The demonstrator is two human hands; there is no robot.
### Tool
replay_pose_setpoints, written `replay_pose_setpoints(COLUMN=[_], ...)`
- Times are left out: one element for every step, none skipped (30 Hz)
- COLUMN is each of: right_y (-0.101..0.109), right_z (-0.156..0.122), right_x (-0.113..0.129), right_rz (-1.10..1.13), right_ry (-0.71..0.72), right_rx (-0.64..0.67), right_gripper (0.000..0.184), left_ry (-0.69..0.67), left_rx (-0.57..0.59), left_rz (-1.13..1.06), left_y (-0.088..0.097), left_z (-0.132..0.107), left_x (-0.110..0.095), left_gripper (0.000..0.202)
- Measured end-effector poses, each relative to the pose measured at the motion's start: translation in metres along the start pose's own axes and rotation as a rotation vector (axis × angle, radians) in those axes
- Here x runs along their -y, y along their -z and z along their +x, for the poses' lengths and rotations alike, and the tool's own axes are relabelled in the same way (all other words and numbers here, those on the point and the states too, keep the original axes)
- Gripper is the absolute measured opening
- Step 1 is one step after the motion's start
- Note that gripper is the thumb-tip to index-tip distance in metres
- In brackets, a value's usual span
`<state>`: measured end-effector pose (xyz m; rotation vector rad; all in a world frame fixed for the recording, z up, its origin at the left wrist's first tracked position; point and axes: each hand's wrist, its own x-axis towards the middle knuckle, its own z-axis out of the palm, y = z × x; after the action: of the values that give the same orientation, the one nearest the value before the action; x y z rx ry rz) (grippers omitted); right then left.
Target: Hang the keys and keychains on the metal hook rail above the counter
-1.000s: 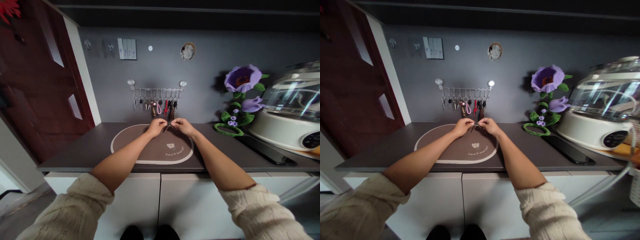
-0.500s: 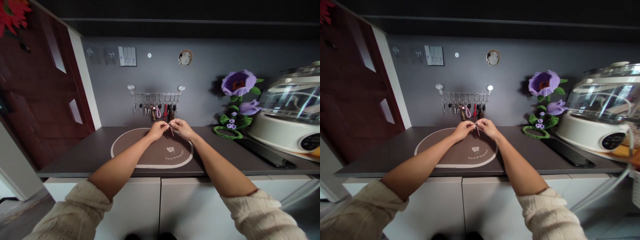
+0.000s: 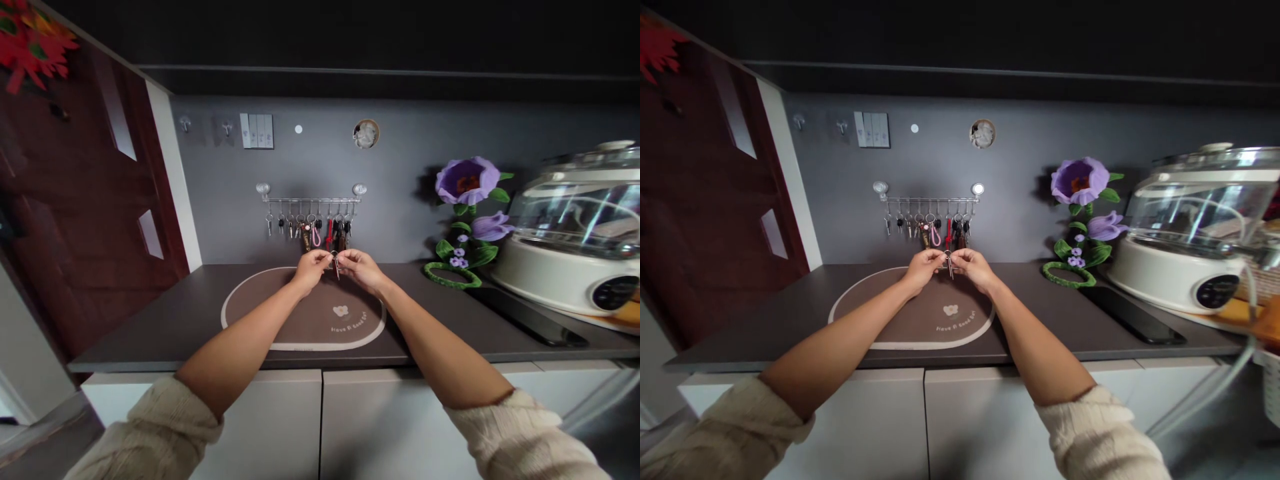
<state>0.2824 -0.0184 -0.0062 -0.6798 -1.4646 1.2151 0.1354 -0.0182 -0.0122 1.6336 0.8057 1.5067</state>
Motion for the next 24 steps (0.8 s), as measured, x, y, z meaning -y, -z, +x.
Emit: replay_pose_setpoints(right_y=[-0.001,-0.001,-0.002,-0.003,-0.003,-0.004,-0.005,-0.005,-0.005,-0.005,-0.004,-0.004,-0.003,-0.003,-0.002,-0.001,-0.001,0.000,0.000,0.001,0.002,0.002,0.003,0.005], right_z=[0.000,0.000,-0.001,-0.001,-0.001,0.000,0.000,0.000,0.001,0.001,0.001,0.002,0.002,0.001,0.001,0.001,0.001,0.002,0.002,0.003,0.003,0.004,0.005,0.006], right_x=[0.000,0.000,0.000,0.000,-0.001,-0.001,-0.002,-0.003,-0.004,-0.005,-0.006,-0.006,-0.006,-0.006,-0.005,-0.003,-0.001,0.002,0.004,0.007,0.009,0.011,0.013,0.015], right_rz=[0.002,0.002,0.000,-0.003,-0.006,-0.010,-0.017,-0.027,-0.039,-0.053,-0.066,-0.076,-0.082,-0.082,-0.079,-0.073,-0.065,-0.051,-0.033,-0.010,0.013,0.036,0.056,0.073], right_ry=[0.000,-0.001,0.000,0.000,0.002,0.009,0.020,0.034,0.047,0.061,0.072,0.080,0.085,0.086,0.088,0.091,0.095,0.101,0.111,0.119,0.122,0.117,0.106,0.092], right_rx=[-0.005,-0.012,-0.019,-0.023,-0.025,-0.026,-0.029,-0.034,-0.041,-0.048,-0.053,-0.056,-0.057,-0.061,-0.068,-0.082,-0.101,-0.122,-0.143,-0.163,-0.182,-0.202,-0.225,-0.250], right_gripper=[0.022,0.023,0.023,0.023,0.023,0.023,0.022,0.022,0.023,0.023,0.023,0.024,0.025,0.026,0.027,0.028,0.028,0.028,0.028,0.028,0.027,0.026,0.025,0.024], left_ry=[-0.001,-0.002,-0.004,-0.007,-0.012,-0.019,-0.028,-0.039,-0.052,-0.067,-0.085,-0.104,-0.122,-0.137,-0.148,-0.154,-0.157,-0.157,-0.156,-0.154,-0.151,-0.145,-0.139,-0.134], left_rx=[-0.006,-0.012,-0.018,-0.024,-0.029,-0.031,-0.032,-0.029,-0.027,-0.024,-0.021,-0.019,-0.020,-0.023,-0.030,-0.039,-0.049,-0.058,-0.065,-0.071,-0.077,-0.082,-0.086,-0.089], left_rz=[-0.007,-0.014,-0.019,-0.023,-0.022,-0.017,-0.005,0.012,0.032,0.056,0.082,0.108,0.133,0.156,0.177,0.196,0.214,0.231,0.247,0.262,0.274,0.285,0.293,0.300], left_y=[0.000,-0.001,-0.001,-0.002,-0.002,-0.002,-0.002,-0.002,-0.002,-0.002,-0.002,-0.002,-0.002,-0.001,-0.001,0.000,0.000,0.001,0.001,0.002,0.002,0.003,0.003,0.004], left_z=[0.000,0.000,-0.001,-0.001,-0.001,-0.001,-0.001,-0.001,-0.001,-0.001,-0.002,-0.002,-0.002,-0.002,-0.002,-0.001,-0.001,0.000,0.001,0.002,0.003,0.003,0.004,0.004], left_x=[0.000,0.000,0.001,0.001,0.001,0.001,0.001,0.001,0.000,0.000,0.000,-0.001,-0.001,-0.001,-0.001,0.000,0.002,0.003,0.005,0.007,0.009,0.011,0.012,0.013], left_gripper=[0.024,0.024,0.024,0.024,0.023,0.023,0.023,0.022,0.022,0.022,0.022,0.022,0.021,0.021,0.020,0.020,0.020,0.021,0.021,0.021,0.021,0.021,0.021,0.021])
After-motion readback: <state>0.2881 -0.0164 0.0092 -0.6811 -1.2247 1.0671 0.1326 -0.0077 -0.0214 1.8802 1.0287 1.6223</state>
